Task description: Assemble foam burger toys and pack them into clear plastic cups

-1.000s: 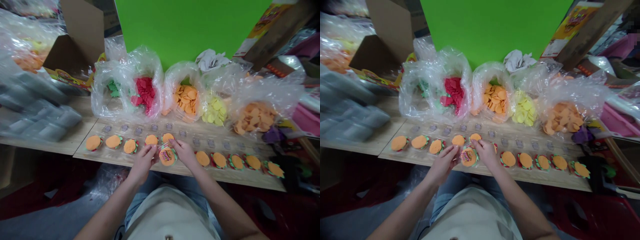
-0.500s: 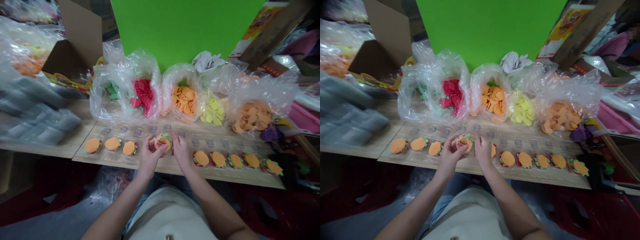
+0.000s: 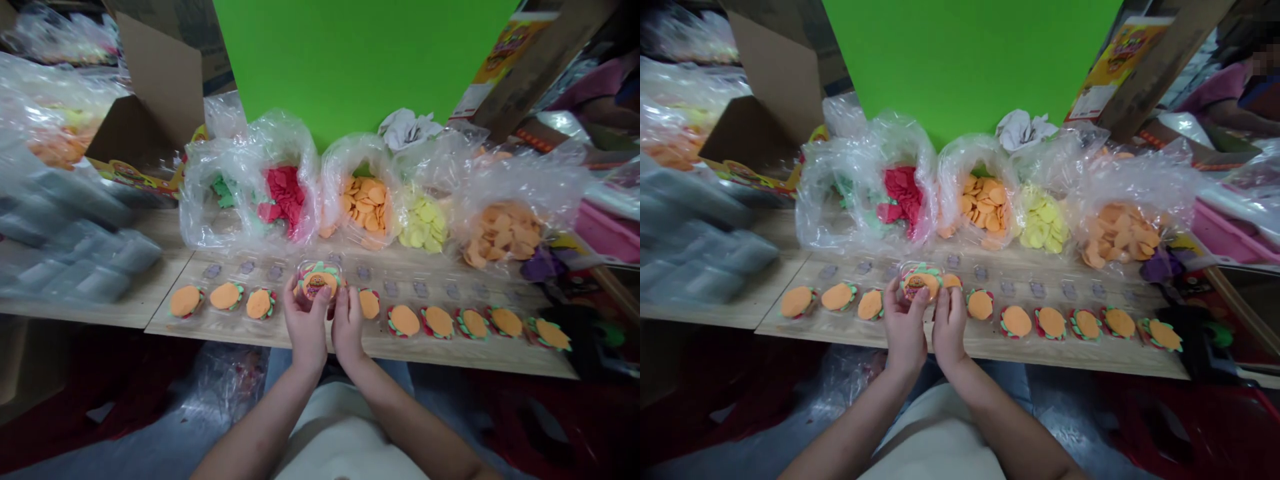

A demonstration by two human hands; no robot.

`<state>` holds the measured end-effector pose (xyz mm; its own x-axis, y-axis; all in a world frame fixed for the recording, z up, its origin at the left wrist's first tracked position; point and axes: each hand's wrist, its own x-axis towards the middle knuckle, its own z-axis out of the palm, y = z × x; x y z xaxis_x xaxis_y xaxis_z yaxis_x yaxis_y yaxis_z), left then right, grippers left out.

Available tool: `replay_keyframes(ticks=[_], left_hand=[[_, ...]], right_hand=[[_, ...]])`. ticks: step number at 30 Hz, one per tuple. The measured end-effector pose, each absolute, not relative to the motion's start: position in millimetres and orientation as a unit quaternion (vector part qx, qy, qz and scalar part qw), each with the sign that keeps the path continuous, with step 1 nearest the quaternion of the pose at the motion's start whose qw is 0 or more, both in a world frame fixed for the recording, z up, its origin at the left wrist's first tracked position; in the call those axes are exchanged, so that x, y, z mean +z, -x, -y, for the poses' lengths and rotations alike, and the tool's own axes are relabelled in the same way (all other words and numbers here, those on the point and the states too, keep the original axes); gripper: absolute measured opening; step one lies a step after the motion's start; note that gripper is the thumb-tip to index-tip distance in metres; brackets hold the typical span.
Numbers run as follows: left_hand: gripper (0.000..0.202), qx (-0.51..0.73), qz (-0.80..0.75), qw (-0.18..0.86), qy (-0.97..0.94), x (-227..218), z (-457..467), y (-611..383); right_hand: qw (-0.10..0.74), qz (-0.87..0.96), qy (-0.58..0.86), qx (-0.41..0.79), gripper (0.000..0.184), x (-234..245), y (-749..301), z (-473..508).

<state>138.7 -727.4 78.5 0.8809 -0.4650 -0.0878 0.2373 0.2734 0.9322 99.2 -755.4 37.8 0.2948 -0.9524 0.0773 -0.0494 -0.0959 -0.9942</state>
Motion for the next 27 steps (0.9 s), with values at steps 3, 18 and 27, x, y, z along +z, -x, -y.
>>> replay_keyframes(ticks=[3,18,27], left_hand=[[0.049,-0.24,0.081,0.797,-0.549,82,722,-133],[0.056,-0.45,0.14,0.727,-0.5,87,687,-182],[0.05,-0.439,0.099,0.733,-0.51,62,664,-120]], right_hand=[[0.517,-0.384,0.633,-0.429,0.025,39,-94,757],[0.615,-0.266,0.681,-0.295,0.03,63,-75,778],[0.725,-0.326,0.586,-0.159,0.035,48,-24,773]])
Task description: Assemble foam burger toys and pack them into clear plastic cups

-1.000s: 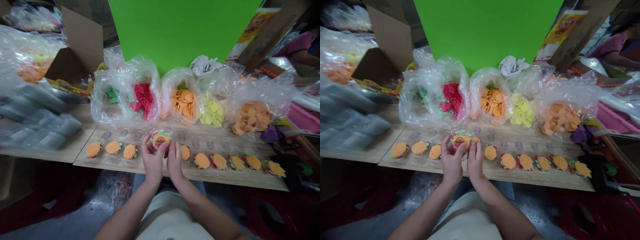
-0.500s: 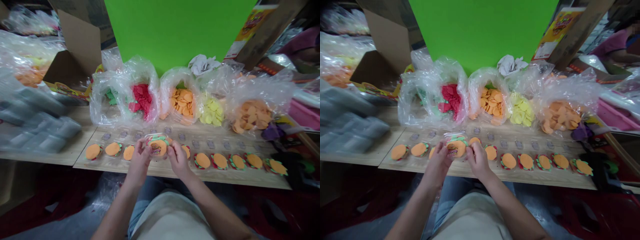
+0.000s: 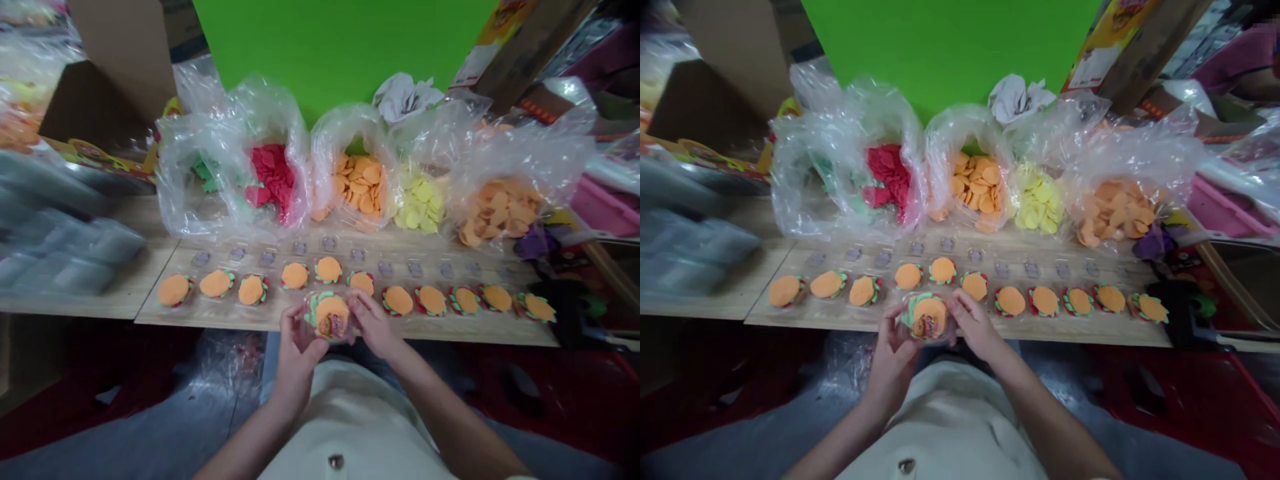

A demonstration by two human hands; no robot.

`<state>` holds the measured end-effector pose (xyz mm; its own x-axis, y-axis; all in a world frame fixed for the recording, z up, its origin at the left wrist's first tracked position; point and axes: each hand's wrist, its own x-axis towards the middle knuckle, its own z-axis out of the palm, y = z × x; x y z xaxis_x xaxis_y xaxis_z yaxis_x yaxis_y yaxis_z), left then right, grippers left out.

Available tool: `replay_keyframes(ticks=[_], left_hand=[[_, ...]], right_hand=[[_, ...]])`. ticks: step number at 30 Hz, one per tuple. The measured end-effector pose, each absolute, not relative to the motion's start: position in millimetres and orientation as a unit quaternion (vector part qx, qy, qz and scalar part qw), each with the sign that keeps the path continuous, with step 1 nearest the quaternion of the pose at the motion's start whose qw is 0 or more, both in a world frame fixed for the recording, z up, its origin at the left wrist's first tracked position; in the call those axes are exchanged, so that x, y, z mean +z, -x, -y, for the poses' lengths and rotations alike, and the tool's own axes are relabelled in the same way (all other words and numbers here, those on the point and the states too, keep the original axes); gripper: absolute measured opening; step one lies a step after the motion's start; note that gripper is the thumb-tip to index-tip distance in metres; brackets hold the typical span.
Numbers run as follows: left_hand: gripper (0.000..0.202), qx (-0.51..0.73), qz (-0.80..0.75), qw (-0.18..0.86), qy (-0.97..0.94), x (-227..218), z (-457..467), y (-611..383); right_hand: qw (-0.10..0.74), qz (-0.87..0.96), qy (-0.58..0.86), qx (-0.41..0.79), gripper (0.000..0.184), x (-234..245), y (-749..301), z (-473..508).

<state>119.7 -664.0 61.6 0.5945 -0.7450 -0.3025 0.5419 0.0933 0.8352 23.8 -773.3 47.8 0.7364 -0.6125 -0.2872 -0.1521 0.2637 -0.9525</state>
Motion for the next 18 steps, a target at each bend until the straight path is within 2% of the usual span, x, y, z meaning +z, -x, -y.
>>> replay_keyframes(ticks=[3,7,14,18], left_hand=[[0.029,-0.542,0.174,0.636,-0.52,62,654,-130],[0.019,-0.619,0.259,0.502,-0.545,65,648,-131],[0.016,-0.563,0.286,0.429,-0.646,63,628,-118],[0.014,-0.569,0.312,0.401,-0.646,68,626,-116]], right_hand=[[0.688,-0.283,0.662,-0.087,0.033,53,6,781],[0.597,-0.179,0.782,0.008,0.023,60,25,772],[0.515,-0.156,0.835,0.116,0.005,75,39,752],[0.513,-0.125,0.84,0.124,0.007,78,37,751]])
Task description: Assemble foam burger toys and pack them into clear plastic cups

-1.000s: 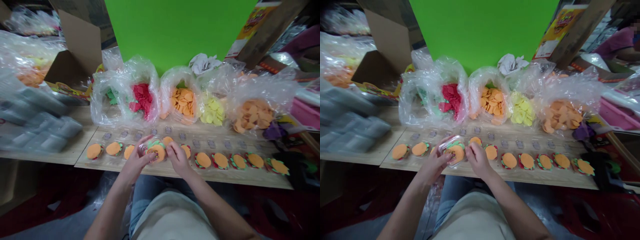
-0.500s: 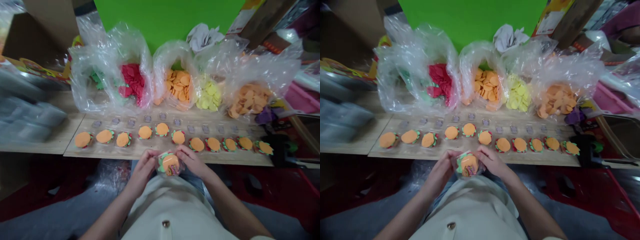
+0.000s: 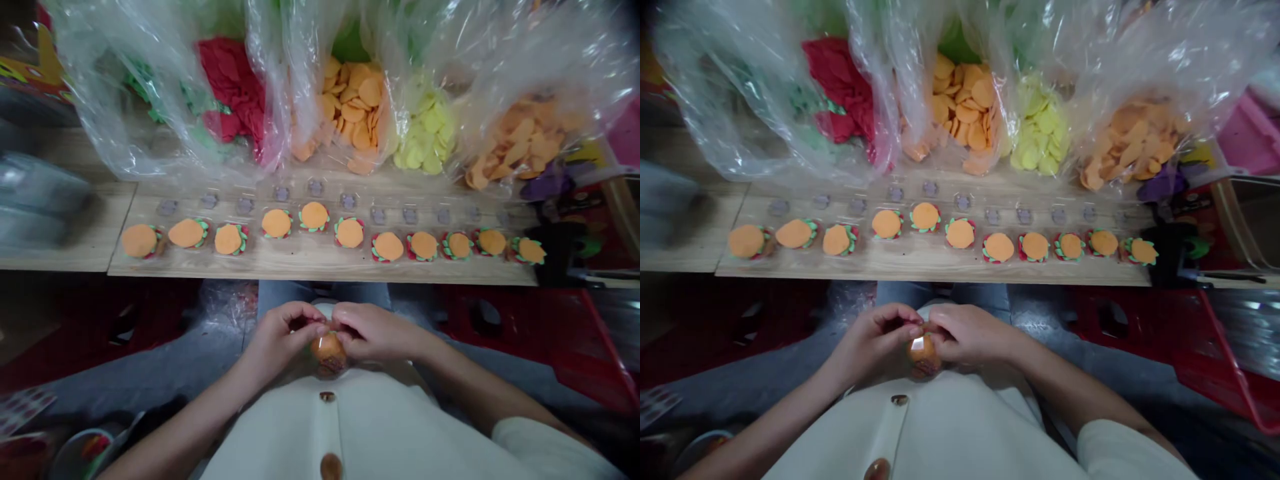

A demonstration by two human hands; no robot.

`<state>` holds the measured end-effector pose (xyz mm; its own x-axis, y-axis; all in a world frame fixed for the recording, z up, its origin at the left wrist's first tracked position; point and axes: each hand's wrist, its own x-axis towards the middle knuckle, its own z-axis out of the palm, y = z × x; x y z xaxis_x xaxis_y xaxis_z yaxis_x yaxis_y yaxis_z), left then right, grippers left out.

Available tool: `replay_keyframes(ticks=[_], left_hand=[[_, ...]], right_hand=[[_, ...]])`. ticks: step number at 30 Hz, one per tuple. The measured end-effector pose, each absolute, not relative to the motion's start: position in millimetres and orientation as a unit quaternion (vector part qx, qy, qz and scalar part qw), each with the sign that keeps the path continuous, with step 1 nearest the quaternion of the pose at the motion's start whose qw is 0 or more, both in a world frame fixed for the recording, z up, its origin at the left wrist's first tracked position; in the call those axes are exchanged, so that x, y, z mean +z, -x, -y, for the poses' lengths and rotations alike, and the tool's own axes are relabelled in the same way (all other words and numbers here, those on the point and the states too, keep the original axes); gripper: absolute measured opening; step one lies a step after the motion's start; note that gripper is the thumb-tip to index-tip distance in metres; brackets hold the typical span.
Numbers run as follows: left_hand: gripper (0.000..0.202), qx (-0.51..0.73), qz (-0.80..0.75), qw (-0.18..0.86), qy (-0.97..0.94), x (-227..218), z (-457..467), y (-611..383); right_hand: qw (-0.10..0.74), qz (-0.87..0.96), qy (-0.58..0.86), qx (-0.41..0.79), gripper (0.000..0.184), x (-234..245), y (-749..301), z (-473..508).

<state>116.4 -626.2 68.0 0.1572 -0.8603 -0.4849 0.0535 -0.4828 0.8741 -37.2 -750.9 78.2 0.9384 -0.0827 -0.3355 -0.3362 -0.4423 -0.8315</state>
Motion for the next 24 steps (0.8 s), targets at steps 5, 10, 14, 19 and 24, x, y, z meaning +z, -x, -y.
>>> replay_keyframes(ticks=[5,10,14,19,24], left_hand=[[0.013,-0.514,0.459,0.35,-0.635,73,629,-116],[0.014,-0.504,0.481,0.35,-0.626,70,629,-115],[0.012,-0.584,0.39,0.392,-0.594,65,628,-118],[0.015,-0.653,0.265,0.442,-0.555,65,629,-119],[0.013,-0.583,0.419,0.395,-0.574,72,635,-115]], right_hand=[[0.516,-0.106,0.844,0.097,0.008,67,39,741],[0.49,-0.113,0.862,0.067,0.01,57,44,731],[0.498,-0.126,0.856,0.061,0.01,63,45,736],[0.493,-0.164,0.851,0.079,0.007,81,43,749],[0.459,-0.141,0.871,0.1,0.004,92,45,749]])
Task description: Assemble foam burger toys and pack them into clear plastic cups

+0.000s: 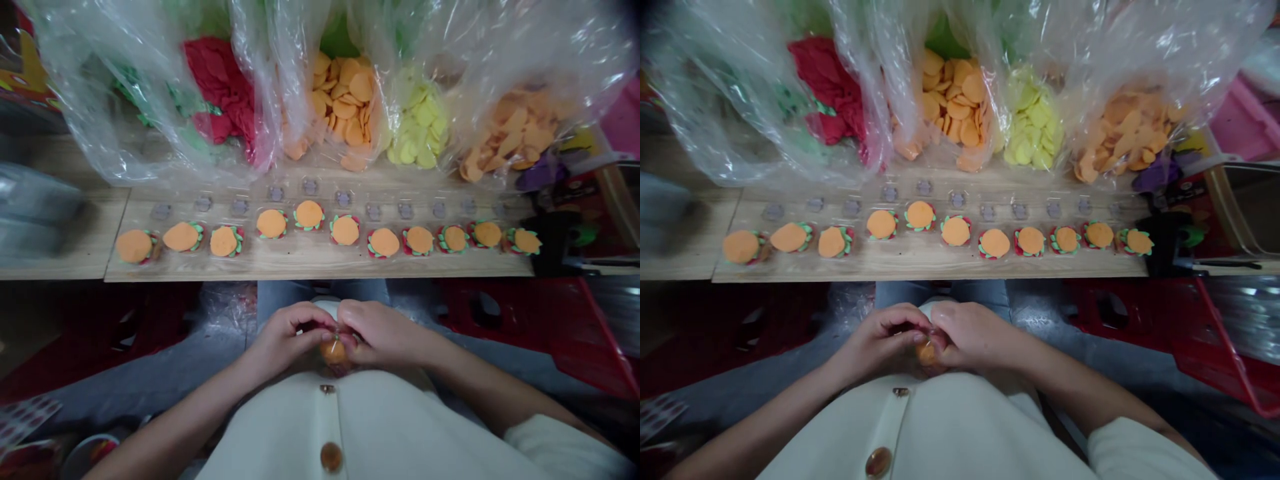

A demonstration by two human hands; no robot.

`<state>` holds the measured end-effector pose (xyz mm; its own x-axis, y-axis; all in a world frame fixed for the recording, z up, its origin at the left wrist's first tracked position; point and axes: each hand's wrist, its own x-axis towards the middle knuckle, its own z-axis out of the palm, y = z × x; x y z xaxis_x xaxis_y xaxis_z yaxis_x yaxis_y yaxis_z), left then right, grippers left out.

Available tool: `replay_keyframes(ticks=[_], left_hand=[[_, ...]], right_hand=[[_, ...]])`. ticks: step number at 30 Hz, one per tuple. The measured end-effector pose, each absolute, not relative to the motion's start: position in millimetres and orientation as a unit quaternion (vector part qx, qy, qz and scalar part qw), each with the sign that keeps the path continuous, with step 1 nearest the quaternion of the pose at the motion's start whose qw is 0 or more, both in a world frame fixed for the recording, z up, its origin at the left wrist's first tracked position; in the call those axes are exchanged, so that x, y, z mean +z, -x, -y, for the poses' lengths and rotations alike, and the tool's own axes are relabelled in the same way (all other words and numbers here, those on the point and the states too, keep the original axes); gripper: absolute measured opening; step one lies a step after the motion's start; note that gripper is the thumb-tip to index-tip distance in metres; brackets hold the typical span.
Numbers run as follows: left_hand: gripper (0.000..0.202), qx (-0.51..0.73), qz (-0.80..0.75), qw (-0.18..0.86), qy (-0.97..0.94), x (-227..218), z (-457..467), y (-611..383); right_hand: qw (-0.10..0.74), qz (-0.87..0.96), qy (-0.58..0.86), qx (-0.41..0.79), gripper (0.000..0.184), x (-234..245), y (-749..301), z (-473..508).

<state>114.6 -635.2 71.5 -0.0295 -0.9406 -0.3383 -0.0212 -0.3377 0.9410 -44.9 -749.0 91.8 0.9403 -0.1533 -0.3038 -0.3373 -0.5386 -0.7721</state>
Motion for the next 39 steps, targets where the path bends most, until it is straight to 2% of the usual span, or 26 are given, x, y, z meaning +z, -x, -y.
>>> replay_keyframes(ticks=[5,10,17,22,32,36,39], left_hand=[[0.016,-0.538,0.514,0.362,-0.561,71,637,-110],[0.016,-0.524,0.547,0.341,-0.556,71,639,-109],[0.014,-0.518,0.497,0.381,-0.583,65,648,-110],[0.014,-0.524,0.518,0.358,-0.574,75,648,-113],[0.013,-0.482,0.54,0.345,-0.597,72,639,-110],[0.013,-0.511,0.511,0.357,-0.592,70,642,-109],[0.012,-0.581,0.424,0.388,-0.576,66,646,-114]], right_hand=[[0.406,-0.141,0.898,0.093,0.004,86,54,739],[0.423,-0.115,0.896,0.069,0.005,74,58,736],[0.46,-0.195,0.861,0.092,0.006,83,66,750],[0.476,-0.18,0.854,0.111,0.002,90,63,747],[0.41,-0.174,0.89,0.098,0.003,64,55,731],[0.412,-0.18,0.89,0.079,0.006,59,55,727],[0.448,-0.197,0.87,0.056,0.009,64,55,734]])
